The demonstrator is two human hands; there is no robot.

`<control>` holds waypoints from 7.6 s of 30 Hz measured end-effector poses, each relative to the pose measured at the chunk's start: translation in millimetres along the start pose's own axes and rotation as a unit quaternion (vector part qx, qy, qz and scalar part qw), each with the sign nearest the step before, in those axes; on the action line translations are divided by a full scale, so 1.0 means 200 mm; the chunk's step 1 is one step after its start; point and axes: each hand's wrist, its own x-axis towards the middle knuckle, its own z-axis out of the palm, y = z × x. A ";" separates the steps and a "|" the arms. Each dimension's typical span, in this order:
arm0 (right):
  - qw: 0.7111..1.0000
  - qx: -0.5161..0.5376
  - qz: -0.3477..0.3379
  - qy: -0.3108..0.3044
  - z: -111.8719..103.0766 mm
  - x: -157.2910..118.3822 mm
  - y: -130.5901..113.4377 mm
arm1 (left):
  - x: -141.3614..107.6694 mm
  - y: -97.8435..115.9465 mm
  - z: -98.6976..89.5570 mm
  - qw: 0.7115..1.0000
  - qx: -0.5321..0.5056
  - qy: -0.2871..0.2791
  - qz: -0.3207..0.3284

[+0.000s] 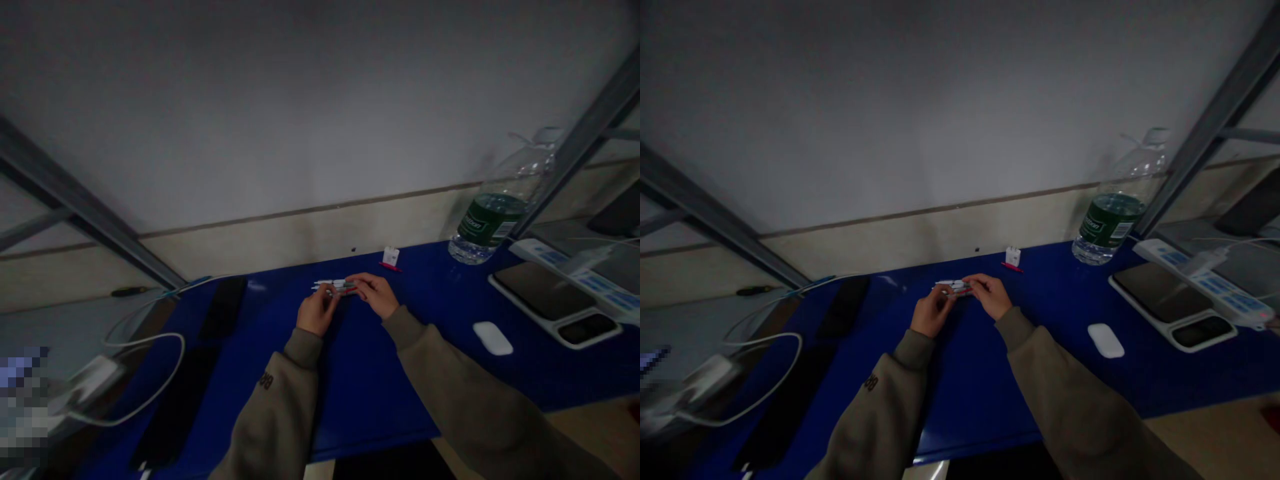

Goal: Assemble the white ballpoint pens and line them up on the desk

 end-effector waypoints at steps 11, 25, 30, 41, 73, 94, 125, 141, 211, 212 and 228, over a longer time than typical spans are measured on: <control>0.994 -0.087 -0.026 -0.063 0.04 -0.03 0.00 | -0.02 0.04 -0.01 0.987 0.123 -0.099 0.034; 0.969 -0.165 -0.044 -0.181 0.13 -0.14 -0.08 | -0.04 0.06 -0.04 0.976 0.199 -0.085 -0.006; 0.977 -0.135 -0.029 -0.163 0.08 -0.11 -0.10 | -0.04 0.07 -0.03 0.980 0.185 -0.042 -0.061; 0.776 -0.592 0.152 0.155 -0.27 0.00 0.04 | -0.03 0.09 -0.04 0.980 0.172 0.013 -0.097; 0.994 0.093 0.004 0.054 -0.07 0.03 0.02 | -0.02 0.12 -0.01 0.970 0.217 -0.061 -0.095; 0.996 0.000 0.021 -0.083 0.04 -0.02 0.02 | -0.01 0.04 0.03 0.975 0.173 -0.139 -0.023; 0.950 -0.300 -0.071 -0.037 0.01 -0.03 0.04 | -0.02 0.01 0.03 0.990 0.057 -0.062 0.115; 0.946 -0.309 -0.089 -0.028 -0.01 -0.03 0.02 | -0.02 0.05 -0.01 0.980 0.175 -0.094 0.026; 0.877 -0.462 -0.128 -0.004 -0.07 -0.02 0.12 | 0.02 -0.27 -0.18 0.933 0.283 0.077 -0.208; 0.876 -0.465 -0.127 -0.007 -0.07 -0.02 0.12 | 0.02 -0.27 -0.18 0.927 0.303 0.080 -0.207; 0.871 -0.451 -0.181 -0.070 -0.05 -0.02 0.04 | 0.07 -0.01 0.10 0.957 0.245 -0.048 0.147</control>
